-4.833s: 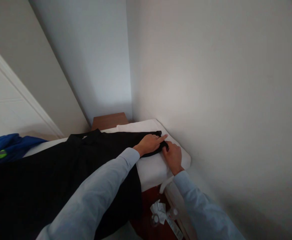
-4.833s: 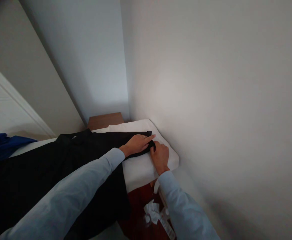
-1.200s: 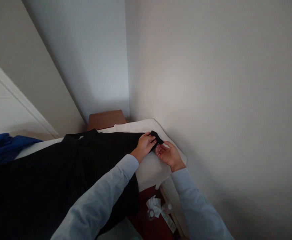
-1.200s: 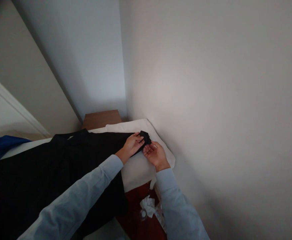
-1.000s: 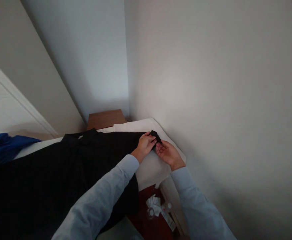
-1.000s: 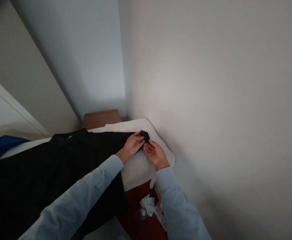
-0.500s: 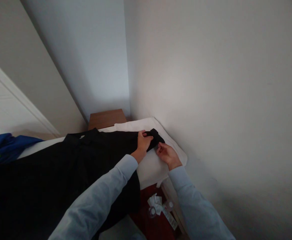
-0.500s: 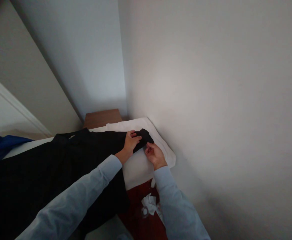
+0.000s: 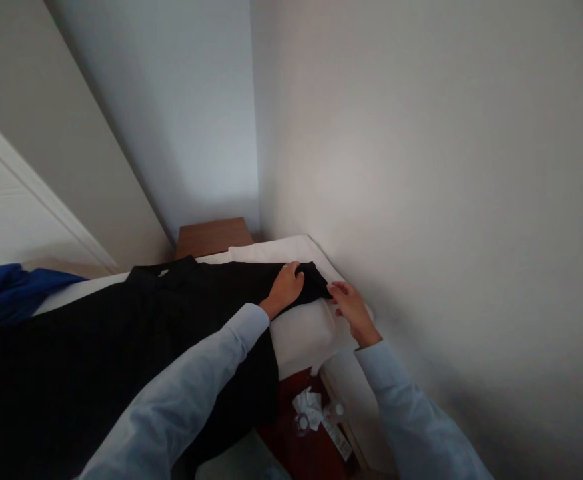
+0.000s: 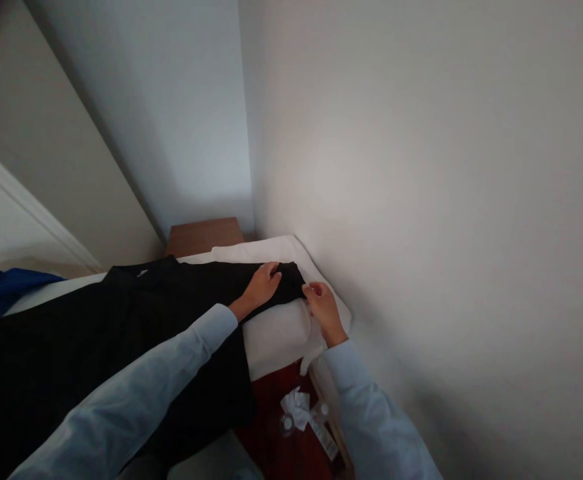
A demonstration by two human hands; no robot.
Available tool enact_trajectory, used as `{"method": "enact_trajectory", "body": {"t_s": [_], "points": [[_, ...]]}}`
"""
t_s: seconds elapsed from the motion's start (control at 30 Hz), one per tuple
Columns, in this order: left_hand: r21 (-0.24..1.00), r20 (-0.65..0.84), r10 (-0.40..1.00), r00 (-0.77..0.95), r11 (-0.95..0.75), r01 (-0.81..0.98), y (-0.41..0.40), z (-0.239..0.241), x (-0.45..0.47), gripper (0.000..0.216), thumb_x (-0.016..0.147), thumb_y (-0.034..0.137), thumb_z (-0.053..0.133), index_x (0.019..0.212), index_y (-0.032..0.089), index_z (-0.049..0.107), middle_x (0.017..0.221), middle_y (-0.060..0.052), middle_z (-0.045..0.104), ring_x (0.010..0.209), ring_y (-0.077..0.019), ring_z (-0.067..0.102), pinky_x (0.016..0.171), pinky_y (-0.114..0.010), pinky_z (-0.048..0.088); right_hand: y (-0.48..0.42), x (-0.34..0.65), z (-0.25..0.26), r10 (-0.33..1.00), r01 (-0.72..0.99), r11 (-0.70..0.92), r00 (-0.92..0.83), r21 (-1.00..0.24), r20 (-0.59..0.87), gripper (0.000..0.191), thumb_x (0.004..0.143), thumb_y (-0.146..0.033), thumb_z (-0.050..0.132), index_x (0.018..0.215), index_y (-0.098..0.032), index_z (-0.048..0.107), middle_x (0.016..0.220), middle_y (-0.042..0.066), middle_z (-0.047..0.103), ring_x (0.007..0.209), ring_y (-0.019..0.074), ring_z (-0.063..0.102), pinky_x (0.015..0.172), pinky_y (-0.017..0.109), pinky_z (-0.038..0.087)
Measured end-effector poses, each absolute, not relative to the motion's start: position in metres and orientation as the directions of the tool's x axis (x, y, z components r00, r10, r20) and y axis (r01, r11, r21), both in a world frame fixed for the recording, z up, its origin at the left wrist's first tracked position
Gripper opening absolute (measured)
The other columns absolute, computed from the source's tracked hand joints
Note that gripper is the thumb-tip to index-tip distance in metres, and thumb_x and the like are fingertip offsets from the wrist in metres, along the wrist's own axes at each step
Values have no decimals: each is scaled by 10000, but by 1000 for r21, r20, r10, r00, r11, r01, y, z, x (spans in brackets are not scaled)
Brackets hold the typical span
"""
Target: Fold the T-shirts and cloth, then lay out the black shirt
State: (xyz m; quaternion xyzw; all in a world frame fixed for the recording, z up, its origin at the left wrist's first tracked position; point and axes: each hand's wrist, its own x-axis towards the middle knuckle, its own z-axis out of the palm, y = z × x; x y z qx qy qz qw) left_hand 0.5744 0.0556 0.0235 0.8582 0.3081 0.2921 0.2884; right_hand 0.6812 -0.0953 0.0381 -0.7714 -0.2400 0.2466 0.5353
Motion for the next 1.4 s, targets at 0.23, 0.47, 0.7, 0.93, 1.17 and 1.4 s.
{"method": "enact_trajectory", "body": {"t_s": [0.23,0.47,0.7,0.93,1.17,1.4], "points": [[469,326,532,782,-809,355,36,22,565,471,927,216,481,1379,91,519,1436,-200,551,1355,-276,508,1132,-441,421,-89,693,28,761,608,-477,647,-634,47,564,773,-132,604,1336,-124,574,1026,99,702,941,219,654,847,313,471],[329,247,464,851,-866,377,29,19,562,577,907,264,522,1436,47,441,1517,-247,449,1428,-325,414,1147,-463,387,-94,703,20,816,766,-431,557,-477,156,257,857,-189,590,1090,-175,697,1057,94,697,979,213,628,881,296,440],[291,306,442,843,-887,359,22,14,562,575,938,330,494,1432,44,431,1509,-266,449,1440,-334,394,1163,-467,342,-86,689,14,682,637,-456,699,-622,216,382,887,-221,537,1253,-156,622,915,76,730,857,238,655,815,316,458],[189,237,402,885,-912,363,12,11,557,679,965,458,466,1495,45,369,1581,-272,334,1500,-368,265,1195,-546,242,-88,669,22,661,622,-560,734,-547,157,273,945,-251,465,1079,-214,700,937,92,737,855,225,661,722,292,425],[203,154,450,880,-886,418,12,2,556,694,992,528,392,1493,47,401,1578,-270,337,1494,-378,275,1196,-560,235,-113,685,32,699,660,-580,704,-478,124,268,937,-370,553,1061,-201,719,995,114,699,931,245,646,804,327,448],[199,155,452,878,-885,421,14,-6,555,647,1002,509,364,1472,74,454,1566,-243,381,1494,-360,287,1217,-553,192,-66,672,49,877,904,-322,397,-282,271,546,882,-285,617,1406,-179,504,1294,161,580,1174,296,541,1001,378,424]]}}
